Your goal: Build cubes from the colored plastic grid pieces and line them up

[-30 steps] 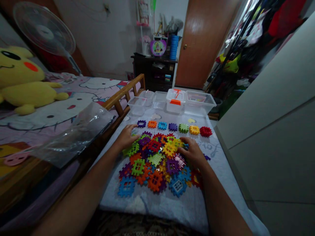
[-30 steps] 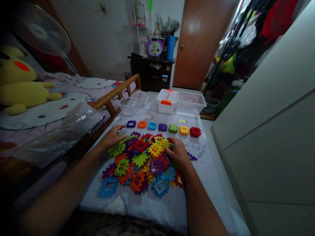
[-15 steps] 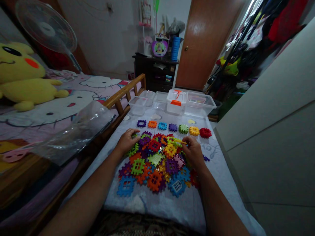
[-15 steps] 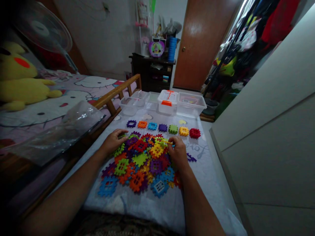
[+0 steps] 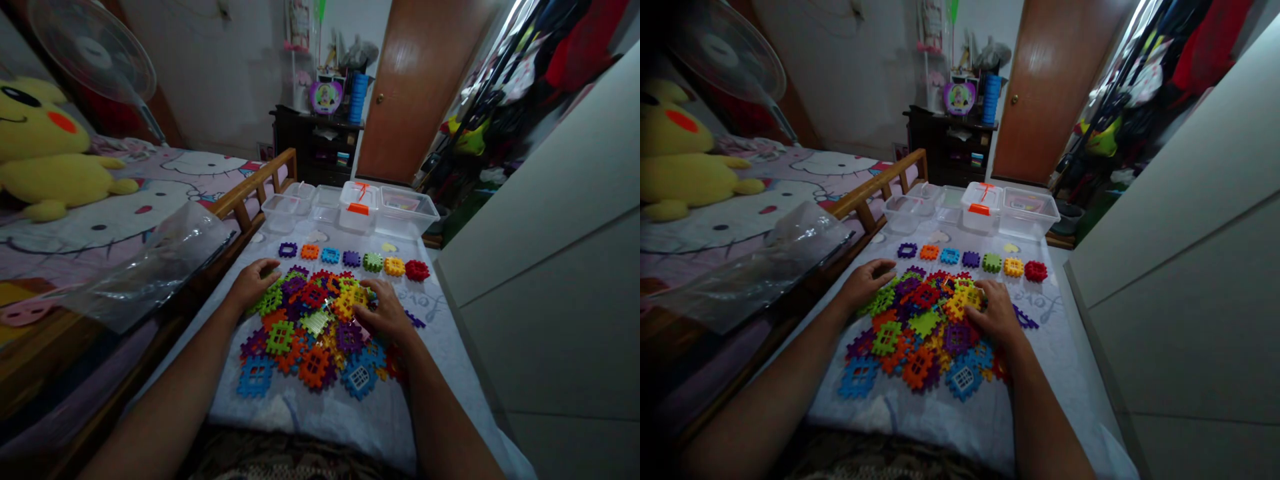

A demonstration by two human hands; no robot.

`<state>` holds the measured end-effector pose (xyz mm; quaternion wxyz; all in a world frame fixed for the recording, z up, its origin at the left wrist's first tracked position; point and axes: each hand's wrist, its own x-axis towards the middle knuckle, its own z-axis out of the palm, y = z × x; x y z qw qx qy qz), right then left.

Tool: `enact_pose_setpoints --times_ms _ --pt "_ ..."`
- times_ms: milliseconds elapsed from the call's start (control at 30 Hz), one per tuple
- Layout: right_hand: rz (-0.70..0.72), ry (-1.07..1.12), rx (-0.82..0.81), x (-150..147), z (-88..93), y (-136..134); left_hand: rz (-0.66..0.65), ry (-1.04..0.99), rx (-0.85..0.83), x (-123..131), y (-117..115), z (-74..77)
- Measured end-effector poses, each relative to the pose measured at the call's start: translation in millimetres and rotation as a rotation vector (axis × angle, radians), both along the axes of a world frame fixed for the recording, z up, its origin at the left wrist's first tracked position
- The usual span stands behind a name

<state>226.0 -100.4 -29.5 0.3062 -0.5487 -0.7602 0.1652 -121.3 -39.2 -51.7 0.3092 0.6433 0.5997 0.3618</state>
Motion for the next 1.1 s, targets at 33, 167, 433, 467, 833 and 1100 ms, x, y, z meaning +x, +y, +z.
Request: enact_pose_setpoints --times_ms 33,167,433,467,833,1100 --pt "-0.003 -0.023 -0.013 -1.1 -1.0 0.0 0.004 -0.005 -0.001 -0.5 0.0 -0.1" --pt "-0.017 -0.085 -0.011 -4.7 -1.3 0.6 0.013 -0.003 0.012 -0.2 0.5 -0.8" --pt "-0.03 -0.135 0.005 -5.8 -1.5 0.3 0.004 0.054 0.045 1.4 4.1 -2.1" --pt "-0.037 -0.132 0.003 -6.0 -1.9 0.7 0.001 0.068 0.052 1.1 4.5 -2.5" --pt "-0.053 -0.2 0.029 -15.4 7.6 0.4 -0.02 0.111 0.06 2.6 4.4 -1.4" --pt "-0.007 -0.184 -0.053 -14.1 6.1 -2.4 -0.022 0.126 0.072 4.0 2.9 -0.3"
